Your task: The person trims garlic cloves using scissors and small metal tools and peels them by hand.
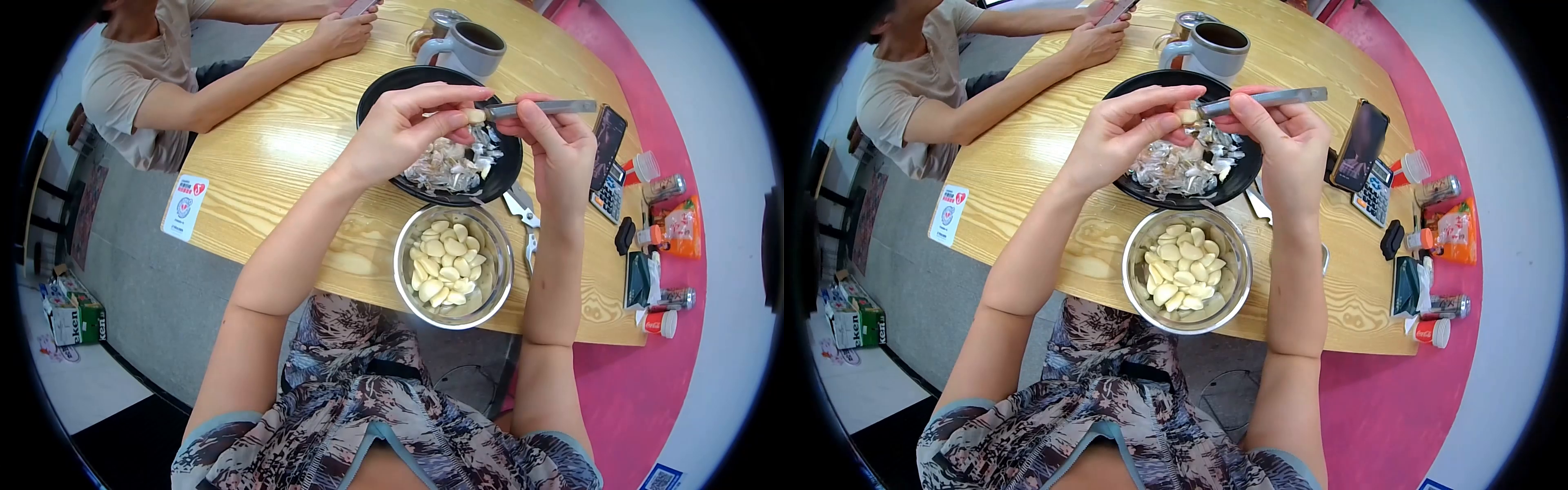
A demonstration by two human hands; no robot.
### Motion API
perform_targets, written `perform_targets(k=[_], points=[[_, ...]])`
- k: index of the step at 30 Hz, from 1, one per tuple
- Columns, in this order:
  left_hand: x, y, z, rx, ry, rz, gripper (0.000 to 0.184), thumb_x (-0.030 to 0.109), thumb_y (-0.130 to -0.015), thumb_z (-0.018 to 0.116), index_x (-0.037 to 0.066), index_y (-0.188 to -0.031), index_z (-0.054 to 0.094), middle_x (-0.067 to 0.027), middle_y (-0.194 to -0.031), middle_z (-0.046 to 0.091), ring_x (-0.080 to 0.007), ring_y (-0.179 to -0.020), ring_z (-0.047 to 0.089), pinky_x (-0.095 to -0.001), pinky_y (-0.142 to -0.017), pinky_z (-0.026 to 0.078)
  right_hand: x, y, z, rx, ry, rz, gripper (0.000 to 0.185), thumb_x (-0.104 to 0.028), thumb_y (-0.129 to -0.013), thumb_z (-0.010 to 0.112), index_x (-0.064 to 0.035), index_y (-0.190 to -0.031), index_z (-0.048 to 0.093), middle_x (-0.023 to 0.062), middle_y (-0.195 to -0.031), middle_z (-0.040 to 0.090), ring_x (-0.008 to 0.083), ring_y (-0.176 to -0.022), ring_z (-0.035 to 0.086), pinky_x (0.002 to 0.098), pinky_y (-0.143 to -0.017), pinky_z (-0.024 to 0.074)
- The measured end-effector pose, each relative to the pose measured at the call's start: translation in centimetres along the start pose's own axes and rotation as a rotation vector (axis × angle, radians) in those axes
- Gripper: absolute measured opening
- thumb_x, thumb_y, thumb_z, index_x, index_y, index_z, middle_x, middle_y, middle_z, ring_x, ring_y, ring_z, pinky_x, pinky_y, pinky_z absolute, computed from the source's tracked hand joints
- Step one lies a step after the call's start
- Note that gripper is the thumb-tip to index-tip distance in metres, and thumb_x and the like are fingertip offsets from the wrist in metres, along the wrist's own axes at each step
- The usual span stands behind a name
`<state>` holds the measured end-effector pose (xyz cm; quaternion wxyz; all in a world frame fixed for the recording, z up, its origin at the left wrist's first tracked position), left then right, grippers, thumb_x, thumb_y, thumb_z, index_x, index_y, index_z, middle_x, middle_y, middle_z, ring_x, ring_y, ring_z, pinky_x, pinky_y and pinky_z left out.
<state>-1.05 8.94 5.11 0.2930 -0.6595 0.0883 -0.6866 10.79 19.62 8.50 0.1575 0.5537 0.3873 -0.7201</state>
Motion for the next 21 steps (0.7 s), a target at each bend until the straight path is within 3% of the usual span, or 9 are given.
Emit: perform_targets(k=[14, 21], points=[[-1.3, 0.2, 0.5, -0.085, 0.240, -0.157, 0.029, 0.005, -0.093, 0.058, -0.001, -0.121, 0.060, -0.0088, -0.108, 0.065, -0.0179, -0.091, 0.067, -0.0290, -0.084, 0.056, 0.7, -0.1, -0.8, 0.070, -0.073, 0.041, 0.017, -0.007, -0.088, 0.066, 0.0067, -0.098, 0.064, 0.0153, -0.087, 0.069, 0.0198, -0.077, 0.069, 0.0277, -0.072, 0.0569], [-1.8, -0.2, 0.2, -0.069, 0.208, -0.130, 0.026, 0.008, -0.095, 0.056, -0.001, -0.120, 0.056, -0.0157, -0.112, 0.064, -0.0204, -0.098, 0.066, -0.0308, -0.084, 0.056, 0.9, -0.2, -1.4, 0.123, -0.039, 0.017, 0.017, -0.007, -0.088, 0.067, 0.0075, -0.097, 0.064, 0.0152, -0.086, 0.069, 0.0193, -0.076, 0.069, 0.0270, -0.072, 0.0567]])
Point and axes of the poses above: each hand's wrist, its own y-axis away from the middle knuckle, its own z-axis out of the palm, x = y × z, the point moved 9 cm from there along -y, towards the middle knuckle
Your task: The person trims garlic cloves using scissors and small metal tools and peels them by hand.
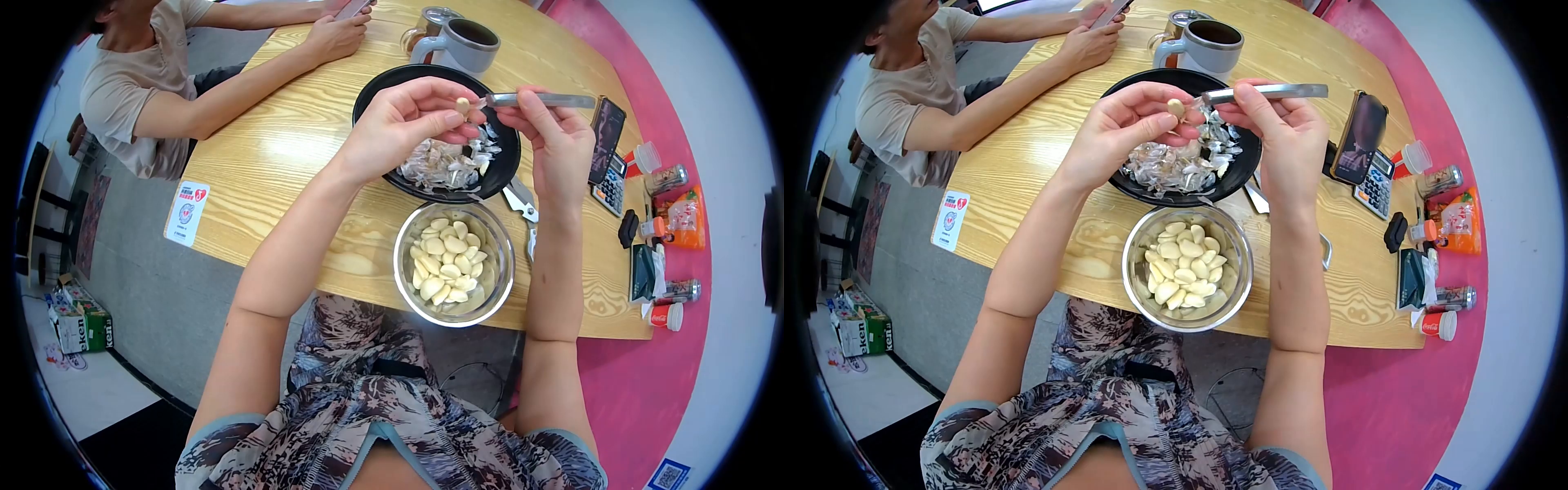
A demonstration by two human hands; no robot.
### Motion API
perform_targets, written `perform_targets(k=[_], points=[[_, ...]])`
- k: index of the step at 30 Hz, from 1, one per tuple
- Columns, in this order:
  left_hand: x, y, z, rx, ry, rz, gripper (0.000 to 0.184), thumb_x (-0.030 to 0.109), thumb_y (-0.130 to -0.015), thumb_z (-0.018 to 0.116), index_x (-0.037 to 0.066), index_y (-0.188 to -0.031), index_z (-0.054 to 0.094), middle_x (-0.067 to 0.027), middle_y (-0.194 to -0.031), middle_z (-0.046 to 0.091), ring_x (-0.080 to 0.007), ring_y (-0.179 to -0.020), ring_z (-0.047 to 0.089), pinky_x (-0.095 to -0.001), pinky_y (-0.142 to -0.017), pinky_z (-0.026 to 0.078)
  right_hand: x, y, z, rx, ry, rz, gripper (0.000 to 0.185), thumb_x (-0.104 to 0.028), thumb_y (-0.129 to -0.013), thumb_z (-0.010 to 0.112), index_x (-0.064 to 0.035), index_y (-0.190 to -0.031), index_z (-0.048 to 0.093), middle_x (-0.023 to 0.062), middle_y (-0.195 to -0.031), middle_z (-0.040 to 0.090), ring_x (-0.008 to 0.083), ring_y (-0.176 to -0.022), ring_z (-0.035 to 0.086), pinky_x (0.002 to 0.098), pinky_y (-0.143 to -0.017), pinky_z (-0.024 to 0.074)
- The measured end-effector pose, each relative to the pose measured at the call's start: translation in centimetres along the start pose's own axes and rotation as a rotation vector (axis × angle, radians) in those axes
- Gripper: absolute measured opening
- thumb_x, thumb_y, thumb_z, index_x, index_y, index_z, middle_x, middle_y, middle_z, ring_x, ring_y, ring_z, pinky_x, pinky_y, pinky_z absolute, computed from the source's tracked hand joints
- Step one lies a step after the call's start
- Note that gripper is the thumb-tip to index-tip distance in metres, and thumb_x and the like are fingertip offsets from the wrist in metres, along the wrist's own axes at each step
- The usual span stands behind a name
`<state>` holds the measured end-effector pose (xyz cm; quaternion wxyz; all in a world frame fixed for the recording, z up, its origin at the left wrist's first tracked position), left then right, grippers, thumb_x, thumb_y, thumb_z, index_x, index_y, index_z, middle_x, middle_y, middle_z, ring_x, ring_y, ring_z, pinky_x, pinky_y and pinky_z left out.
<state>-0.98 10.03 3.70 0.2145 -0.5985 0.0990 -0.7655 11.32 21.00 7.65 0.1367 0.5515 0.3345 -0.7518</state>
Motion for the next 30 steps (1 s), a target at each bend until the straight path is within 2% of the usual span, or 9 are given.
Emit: perform_targets(k=[5, 7, 10, 12, 16, 18, 19, 26, 30], points=[[0.0, -0.1, -1.1, 0.080, 0.045, 0.003, 0.029, 0.012, -0.097, 0.054, 0.000, -0.123, 0.054, -0.0173, -0.116, 0.063, -0.0213, -0.101, 0.066, -0.0301, -0.083, 0.056, -0.6, -0.2, -0.5, 0.025, 0.000, -0.045, 0.019, -0.008, -0.088, 0.067, 0.0078, -0.098, 0.064, 0.0152, -0.086, 0.069, 0.0195, -0.075, 0.069, 0.0271, -0.072, 0.0568], [0.6, -0.1, -1.8, 0.190, 0.063, 0.064, 0.025, 0.010, -0.096, 0.054, -0.002, -0.118, 0.056, -0.0140, -0.109, 0.066, -0.0202, -0.096, 0.067, -0.0290, -0.081, 0.056, -0.7, -0.3, -0.8, 0.028, 0.007, -0.056, 0.019, -0.008, -0.088, 0.067, 0.0079, -0.099, 0.064, 0.0153, -0.087, 0.069, 0.0197, -0.075, 0.069, 0.0272, -0.072, 0.0569], [0.3, -0.1, -2.1, 0.189, 0.074, 0.046, 0.026, 0.010, -0.096, 0.055, -0.001, -0.119, 0.057, -0.0127, -0.108, 0.065, -0.0189, -0.095, 0.066, -0.0287, -0.080, 0.057, -0.4, -0.5, -1.4, 0.057, -0.011, -0.049, 0.018, -0.006, -0.086, 0.068, 0.0064, -0.099, 0.065, 0.0128, -0.087, 0.069, 0.0179, -0.077, 0.069, 0.0265, -0.073, 0.0555], [0.2, 0.0, -1.9, 0.175, 0.075, 0.033, 0.027, 0.011, -0.096, 0.055, -0.001, -0.120, 0.058, -0.0117, -0.107, 0.065, -0.0179, -0.093, 0.066, -0.0284, -0.080, 0.057, 1.1, -0.6, -0.2, -0.143, 0.515, -0.054, 0.018, -0.005, -0.084, 0.070, 0.0040, -0.099, 0.067, 0.0104, -0.088, 0.070, 0.0151, -0.080, 0.067, 0.0261, -0.075, 0.0533], [-0.2, 0.0, -1.4, 0.102, 0.010, -0.018, 0.031, 0.012, -0.096, 0.055, -0.002, -0.124, 0.056, -0.0104, -0.108, 0.064, -0.0162, -0.097, 0.065, -0.0282, -0.084, 0.056, -1.2, 0.6, 1.7, -0.107, 0.429, -0.156, 0.018, -0.002, -0.082, 0.071, 0.0028, -0.099, 0.067, 0.0091, -0.094, 0.070, 0.0125, -0.084, 0.065, 0.0252, -0.078, 0.0512], [-0.3, 0.0, -1.2, 0.113, 0.004, -0.028, 0.030, 0.012, -0.096, 0.055, -0.002, -0.123, 0.057, -0.0098, -0.107, 0.064, -0.0156, -0.094, 0.065, -0.0279, -0.083, 0.056, -3.8, 1.5, 3.1, -0.143, 0.273, -0.393, 0.017, 0.001, -0.082, 0.069, 0.0026, -0.099, 0.068, 0.0084, -0.095, 0.070, 0.0125, -0.084, 0.065, 0.0247, -0.078, 0.0510], [-0.3, 0.1, -1.1, 0.121, -0.004, -0.037, 0.030, 0.011, -0.096, 0.056, -0.002, -0.123, 0.058, -0.0091, -0.105, 0.065, -0.0149, -0.091, 0.066, -0.0276, -0.082, 0.056, -3.7, 1.6, 3.2, -0.142, 0.273, -0.392, 0.017, 0.001, -0.082, 0.069, 0.0026, -0.099, 0.068, 0.0084, -0.095, 0.070, 0.0125, -0.084, 0.065, 0.0247, -0.078, 0.0510], [-0.7, 0.0, -0.9, 0.113, -0.055, 0.003, 0.026, 0.010, -0.094, 0.060, -0.002, -0.117, 0.061, -0.0075, -0.098, 0.067, -0.0123, -0.085, 0.066, -0.0250, -0.077, 0.056, -3.7, 2.1, 4.0, -0.191, 0.378, -0.477, 0.015, 0.004, -0.081, 0.069, 0.0028, -0.096, 0.069, 0.0080, -0.091, 0.071, 0.0129, -0.080, 0.067, 0.0236, -0.074, 0.0511], [-0.6, 0.1, -1.0, 0.121, -0.084, 0.000, 0.026, 0.010, -0.094, 0.060, -0.002, -0.117, 0.061, -0.0077, -0.098, 0.067, -0.0126, -0.085, 0.066, -0.0250, -0.077, 0.056, -4.6, 3.1, 4.9, -0.195, 0.553, -0.635, 0.014, 0.004, -0.079, 0.070, 0.0021, -0.092, 0.070, 0.0082, -0.088, 0.071, 0.0139, -0.076, 0.067, 0.0242, -0.070, 0.0515]])
Point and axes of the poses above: each hand's wrist, its own y-axis away from the middle knuckle, its own z-axis out of the palm, x = y × z, the point moved 9 cm from there along -y, towards the middle knuckle
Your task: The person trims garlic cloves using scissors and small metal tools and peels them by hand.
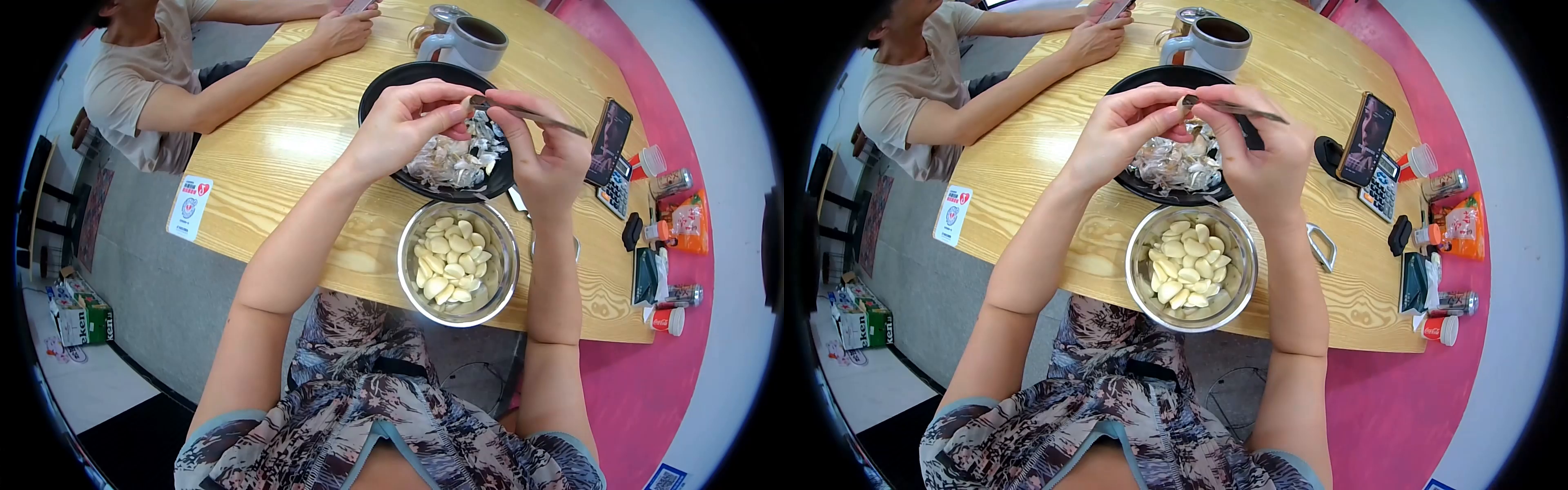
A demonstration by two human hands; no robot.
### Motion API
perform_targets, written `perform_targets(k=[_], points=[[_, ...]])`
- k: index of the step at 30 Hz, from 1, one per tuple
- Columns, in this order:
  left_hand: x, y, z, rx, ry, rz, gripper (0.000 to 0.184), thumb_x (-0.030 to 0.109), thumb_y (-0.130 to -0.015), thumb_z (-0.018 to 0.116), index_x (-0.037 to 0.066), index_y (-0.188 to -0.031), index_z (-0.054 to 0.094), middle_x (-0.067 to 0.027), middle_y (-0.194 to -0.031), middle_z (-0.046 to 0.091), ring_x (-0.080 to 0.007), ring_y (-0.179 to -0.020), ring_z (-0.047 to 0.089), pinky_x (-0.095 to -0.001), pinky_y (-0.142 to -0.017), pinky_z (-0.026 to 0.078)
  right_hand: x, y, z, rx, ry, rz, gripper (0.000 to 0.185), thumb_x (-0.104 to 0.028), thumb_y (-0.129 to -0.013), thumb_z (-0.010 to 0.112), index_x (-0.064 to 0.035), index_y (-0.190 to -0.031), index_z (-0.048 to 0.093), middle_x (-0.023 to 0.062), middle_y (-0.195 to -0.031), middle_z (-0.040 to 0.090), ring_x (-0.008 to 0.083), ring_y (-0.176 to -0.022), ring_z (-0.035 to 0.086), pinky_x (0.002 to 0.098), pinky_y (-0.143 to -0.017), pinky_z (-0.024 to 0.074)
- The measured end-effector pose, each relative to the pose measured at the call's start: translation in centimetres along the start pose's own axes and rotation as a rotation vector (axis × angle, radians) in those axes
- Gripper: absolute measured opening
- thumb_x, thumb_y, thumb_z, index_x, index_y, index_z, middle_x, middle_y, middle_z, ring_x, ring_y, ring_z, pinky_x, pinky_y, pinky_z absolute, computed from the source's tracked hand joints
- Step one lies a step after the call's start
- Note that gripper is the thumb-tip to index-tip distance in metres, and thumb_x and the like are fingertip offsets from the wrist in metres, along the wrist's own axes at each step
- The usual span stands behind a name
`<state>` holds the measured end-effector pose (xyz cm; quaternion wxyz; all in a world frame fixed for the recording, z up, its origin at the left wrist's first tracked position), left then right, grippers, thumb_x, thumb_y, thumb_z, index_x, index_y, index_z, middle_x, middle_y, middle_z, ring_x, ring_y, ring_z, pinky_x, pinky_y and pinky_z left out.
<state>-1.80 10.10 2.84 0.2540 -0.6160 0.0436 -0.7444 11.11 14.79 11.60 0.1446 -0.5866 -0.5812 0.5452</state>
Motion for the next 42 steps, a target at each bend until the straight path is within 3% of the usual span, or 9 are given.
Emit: perform_targets(k=[5, 10, 18, 19, 21, 23, 25, 36, 42], points=[[0.0, 0.1, 0.2, -0.015, 0.072, -0.054, 0.027, 0.009, -0.095, 0.057, -0.002, -0.119, 0.059, -0.0091, -0.108, 0.065, -0.0136, -0.090, 0.066, -0.0274, -0.083, 0.056, -0.3, 0.2, 0.0, 0.014, 0.028, -0.046, 0.011, 0.005, -0.078, 0.069, 0.0018, -0.089, 0.070, 0.0068, -0.087, 0.071, 0.0134, -0.072, 0.067, 0.0241, -0.067, 0.0516], [-0.2, -0.2, -1.2, 0.015, 0.291, -0.062, 0.031, 0.012, -0.096, 0.055, -0.001, -0.124, 0.055, -0.0101, -0.109, 0.063, -0.0160, -0.099, 0.063, -0.0322, -0.089, 0.055, 1.4, 0.3, -0.5, -0.004, -0.308, 0.257, 0.013, 0.004, -0.082, 0.068, 0.0054, -0.096, 0.068, 0.0102, -0.091, 0.071, 0.0132, -0.079, 0.065, 0.0248, -0.072, 0.0521], [-0.2, -0.3, -1.6, 0.032, 0.376, -0.073, 0.032, 0.013, -0.096, 0.056, -0.001, -0.125, 0.055, -0.0131, -0.111, 0.064, -0.0177, -0.097, 0.065, -0.0318, -0.089, 0.054, 5.8, 0.4, -2.1, 0.069, -0.663, 0.456, 0.016, -0.003, -0.087, 0.067, 0.0056, -0.100, 0.065, 0.0131, -0.094, 0.070, 0.0169, -0.085, 0.067, 0.0268, -0.077, 0.0531], [-0.2, -0.3, -1.5, 0.032, 0.376, -0.073, 0.032, 0.013, -0.096, 0.056, -0.001, -0.125, 0.055, -0.0131, -0.111, 0.064, -0.0177, -0.097, 0.065, -0.0318, -0.089, 0.054, 6.3, 0.7, -1.9, 0.069, -0.663, 0.456, 0.016, -0.003, -0.087, 0.067, 0.0056, -0.100, 0.065, 0.0131, -0.094, 0.070, 0.0169, -0.085, 0.067, 0.0268, -0.077, 0.0531], [0.1, -0.3, -1.3, 0.025, 0.227, -0.031, 0.031, 0.013, -0.095, 0.058, 0.000, -0.123, 0.056, -0.0134, -0.112, 0.065, -0.0171, -0.097, 0.065, -0.0308, -0.088, 0.054, 8.0, 1.9, -0.5, -0.160, -0.110, 0.591, 0.015, -0.003, -0.086, 0.067, 0.0042, -0.100, 0.066, 0.0116, -0.092, 0.070, 0.0154, -0.085, 0.067, 0.0261, -0.078, 0.0528], [0.3, -0.3, -1.0, 0.034, 0.178, -0.022, 0.030, 0.012, -0.094, 0.059, 0.000, -0.122, 0.057, -0.0130, -0.110, 0.065, -0.0166, -0.096, 0.065, -0.0302, -0.087, 0.055, 7.0, 1.6, 0.0, -0.117, -0.137, 0.572, 0.015, -0.001, -0.086, 0.067, 0.0030, -0.100, 0.066, 0.0100, -0.093, 0.069, 0.0133, -0.085, 0.066, 0.0248, -0.079, 0.0520], [0.2, -0.2, -0.8, 0.048, 0.133, -0.016, 0.029, 0.011, -0.093, 0.060, -0.001, -0.120, 0.058, -0.0126, -0.109, 0.066, -0.0161, -0.095, 0.065, -0.0295, -0.086, 0.055, 3.5, 0.1, -1.6, 0.086, -0.210, 0.331, 0.016, 0.001, -0.085, 0.067, 0.0033, -0.100, 0.066, 0.0089, -0.095, 0.069, 0.0122, -0.085, 0.065, 0.0241, -0.079, 0.0518], [0.4, 0.1, -0.4, 0.048, -0.014, 0.017, 0.025, 0.006, -0.090, 0.064, -0.003, -0.114, 0.060, -0.0096, -0.101, 0.068, -0.0135, -0.089, 0.066, -0.0259, -0.080, 0.056, 1.5, 0.5, 0.1, 0.014, -0.082, 0.057, 0.016, 0.002, -0.081, 0.070, 0.0019, -0.096, 0.069, 0.0076, -0.090, 0.071, 0.0121, -0.078, 0.066, 0.0237, -0.072, 0.0512], [-0.1, 0.0, -0.5, 0.046, 0.148, -0.048, 0.024, 0.005, -0.090, 0.063, -0.003, -0.112, 0.061, -0.0103, -0.101, 0.068, -0.0145, -0.088, 0.067, -0.0269, -0.081, 0.056, 1.9, 0.5, -0.2, 0.033, -0.265, 0.198, 0.015, 0.004, -0.082, 0.069, 0.0041, -0.097, 0.068, 0.0088, -0.091, 0.070, 0.0125, -0.079, 0.066, 0.0232, -0.074, 0.0517]])
Point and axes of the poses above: each hand's wrist, its own y-axis away from the middle knuckle, its own z-axis out of the palm, x = y × z, the point moved 9 cm from there along -y, towards the middle knuckle
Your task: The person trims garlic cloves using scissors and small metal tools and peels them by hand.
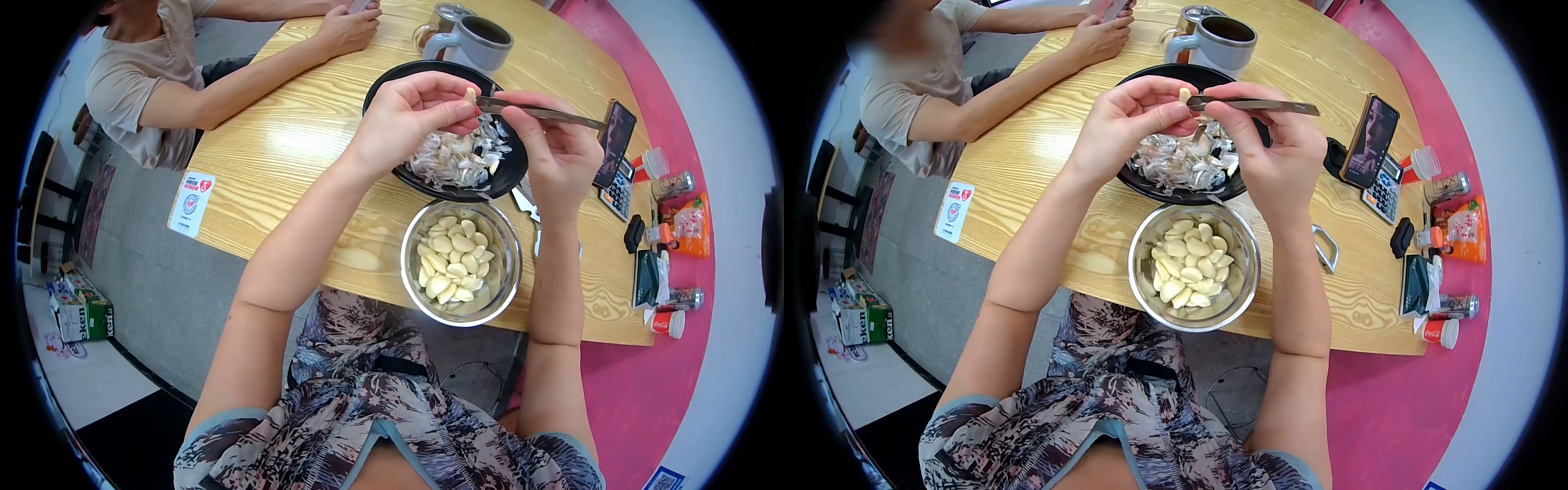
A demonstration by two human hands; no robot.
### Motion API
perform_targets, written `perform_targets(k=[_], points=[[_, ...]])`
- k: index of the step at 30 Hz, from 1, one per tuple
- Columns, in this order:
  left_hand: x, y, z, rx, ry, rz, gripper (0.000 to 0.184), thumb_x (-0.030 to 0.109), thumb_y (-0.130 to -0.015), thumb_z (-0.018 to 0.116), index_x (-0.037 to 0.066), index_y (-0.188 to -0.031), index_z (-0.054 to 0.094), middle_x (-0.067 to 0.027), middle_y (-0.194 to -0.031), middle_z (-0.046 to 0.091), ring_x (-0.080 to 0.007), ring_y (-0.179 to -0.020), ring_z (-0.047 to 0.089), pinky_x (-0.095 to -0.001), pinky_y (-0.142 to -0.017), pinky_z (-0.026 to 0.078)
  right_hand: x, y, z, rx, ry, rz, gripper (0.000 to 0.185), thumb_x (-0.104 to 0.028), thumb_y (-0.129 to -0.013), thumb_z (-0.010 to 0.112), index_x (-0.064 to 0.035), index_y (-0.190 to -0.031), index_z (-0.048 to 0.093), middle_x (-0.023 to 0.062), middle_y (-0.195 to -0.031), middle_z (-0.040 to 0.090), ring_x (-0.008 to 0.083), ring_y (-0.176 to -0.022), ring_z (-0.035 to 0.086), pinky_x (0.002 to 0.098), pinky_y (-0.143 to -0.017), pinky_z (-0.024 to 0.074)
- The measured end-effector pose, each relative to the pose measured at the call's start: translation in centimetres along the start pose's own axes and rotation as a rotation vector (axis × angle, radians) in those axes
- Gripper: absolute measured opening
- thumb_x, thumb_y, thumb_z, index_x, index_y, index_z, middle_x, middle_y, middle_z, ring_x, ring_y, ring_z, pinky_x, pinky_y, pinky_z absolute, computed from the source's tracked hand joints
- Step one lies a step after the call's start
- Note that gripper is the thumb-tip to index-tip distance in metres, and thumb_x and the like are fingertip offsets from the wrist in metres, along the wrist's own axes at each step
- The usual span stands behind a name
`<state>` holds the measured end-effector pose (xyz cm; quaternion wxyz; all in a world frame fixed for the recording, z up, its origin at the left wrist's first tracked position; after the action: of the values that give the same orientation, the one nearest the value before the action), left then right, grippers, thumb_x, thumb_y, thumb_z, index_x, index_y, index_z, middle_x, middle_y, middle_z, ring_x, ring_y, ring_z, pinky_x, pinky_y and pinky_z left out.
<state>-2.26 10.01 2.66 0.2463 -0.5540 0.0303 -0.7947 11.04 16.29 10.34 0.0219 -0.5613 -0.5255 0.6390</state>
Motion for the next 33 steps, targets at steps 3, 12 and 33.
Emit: perform_targets(k=[3, 12, 33], points=[[0.0, -0.1, -0.1, 0.010, 0.036, -0.003, 0.023, 0.005, -0.090, 0.063, -0.003, -0.112, 0.061, -0.0109, -0.101, 0.068, -0.0153, -0.088, 0.067, -0.0277, -0.081, 0.057, 0.0, 0.0, -0.2, 0.033, -0.042, -0.001, 0.014, 0.005, -0.083, 0.068, 0.0051, -0.097, 0.068, 0.0095, -0.092, 0.070, 0.0128, -0.080, 0.066, 0.0229, -0.075, 0.0519], [0.4, 0.2, 0.3, -0.014, -0.120, 0.055, 0.023, 0.004, -0.089, 0.064, -0.003, -0.112, 0.062, -0.0111, -0.100, 0.068, -0.0156, -0.087, 0.068, -0.0276, -0.080, 0.057, -0.7, -0.1, 0.3, 0.014, 0.117, -0.108, 0.014, 0.006, -0.079, 0.069, 0.0019, -0.093, 0.070, 0.0083, -0.088, 0.071, 0.0128, -0.076, 0.066, 0.0237, -0.069, 0.0510], [0.0, -0.5, -1.8, 0.036, 0.261, -0.027, 0.026, 0.013, -0.093, 0.061, 0.001, -0.117, 0.059, -0.0151, -0.109, 0.066, -0.0172, -0.092, 0.067, -0.0289, -0.086, 0.056, 1.2, -0.4, -1.5, 0.019, -0.142, 0.223, 0.014, 0.002, -0.085, 0.067, 0.0052, -0.099, 0.066, 0.0099, -0.092, 0.070, 0.0128, -0.083, 0.065, 0.0247, -0.078, 0.0515]])
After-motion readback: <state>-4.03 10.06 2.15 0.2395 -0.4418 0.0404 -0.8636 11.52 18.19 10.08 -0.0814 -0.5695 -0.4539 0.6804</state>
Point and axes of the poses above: each hand's wrist, its own y-axis away from the middle knuckle, its own z-axis out of the palm, x = y × z, the point moved 9 cm from there along -y, towards the middle knuckle
